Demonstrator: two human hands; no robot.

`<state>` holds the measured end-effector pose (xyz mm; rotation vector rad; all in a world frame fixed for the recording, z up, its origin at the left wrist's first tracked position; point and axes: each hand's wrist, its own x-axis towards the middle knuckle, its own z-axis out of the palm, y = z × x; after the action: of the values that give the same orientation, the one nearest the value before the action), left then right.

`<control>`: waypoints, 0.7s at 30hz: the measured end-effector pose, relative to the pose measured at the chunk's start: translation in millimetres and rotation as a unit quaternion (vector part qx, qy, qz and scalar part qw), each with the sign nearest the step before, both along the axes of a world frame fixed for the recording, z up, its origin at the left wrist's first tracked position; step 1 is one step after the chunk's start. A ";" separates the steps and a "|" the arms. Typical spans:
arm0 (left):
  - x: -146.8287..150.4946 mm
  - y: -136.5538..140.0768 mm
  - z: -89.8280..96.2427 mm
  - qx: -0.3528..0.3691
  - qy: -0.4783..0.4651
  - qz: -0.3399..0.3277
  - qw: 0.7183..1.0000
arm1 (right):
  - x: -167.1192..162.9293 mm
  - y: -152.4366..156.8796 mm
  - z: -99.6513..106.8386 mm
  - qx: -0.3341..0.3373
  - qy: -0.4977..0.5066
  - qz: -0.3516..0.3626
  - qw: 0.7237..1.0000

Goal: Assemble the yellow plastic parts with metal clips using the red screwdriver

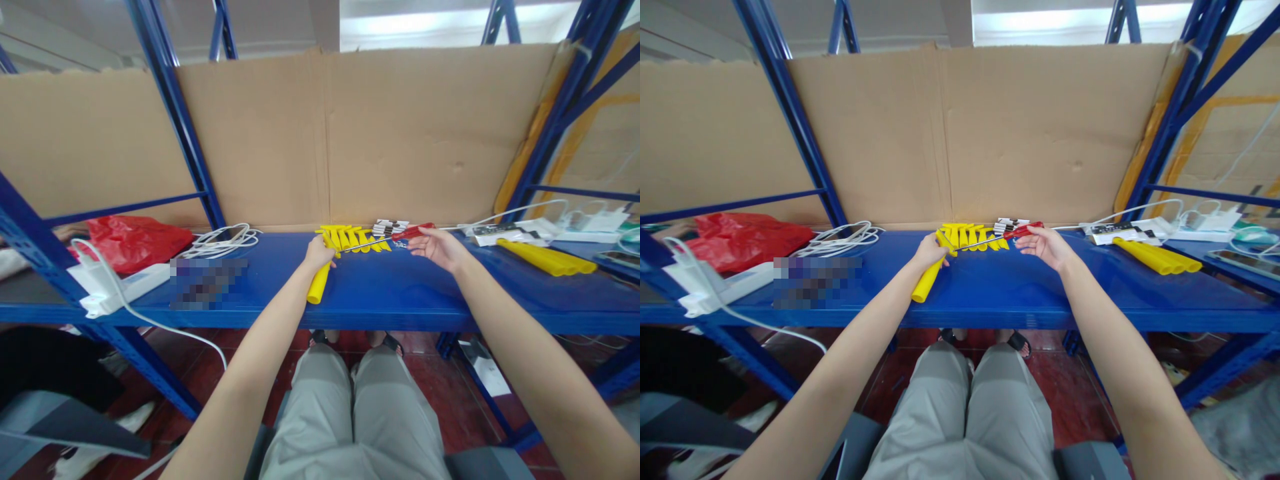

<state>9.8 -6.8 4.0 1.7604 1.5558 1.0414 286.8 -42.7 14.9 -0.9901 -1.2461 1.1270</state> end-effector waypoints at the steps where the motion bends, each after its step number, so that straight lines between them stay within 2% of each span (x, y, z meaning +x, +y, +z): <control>1: -0.2 0.4 -0.1 -0.002 0.001 0.000 1.000 | 0.1 1.5 -1.7 0.014 -0.009 -0.015 1.000; 8: -1.4 4.9 -3.1 -0.006 -0.003 0.004 1.000 | -1.6 10.4 -11.8 0.048 -0.048 -0.099 0.993; 17: -0.6 4.1 -2.3 -0.006 0.007 0.012 1.000 | -3.1 12.4 -12.4 0.033 -0.040 -0.121 0.991; 21: -0.9 5.3 -2.8 -0.011 0.004 0.008 1.000 | -3.0 13.4 -13.6 0.037 -0.073 -0.138 0.987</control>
<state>8.9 -1.5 1.2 1.7419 1.5831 1.0220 283.8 -29.2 1.3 -1.1653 -1.2124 0.8001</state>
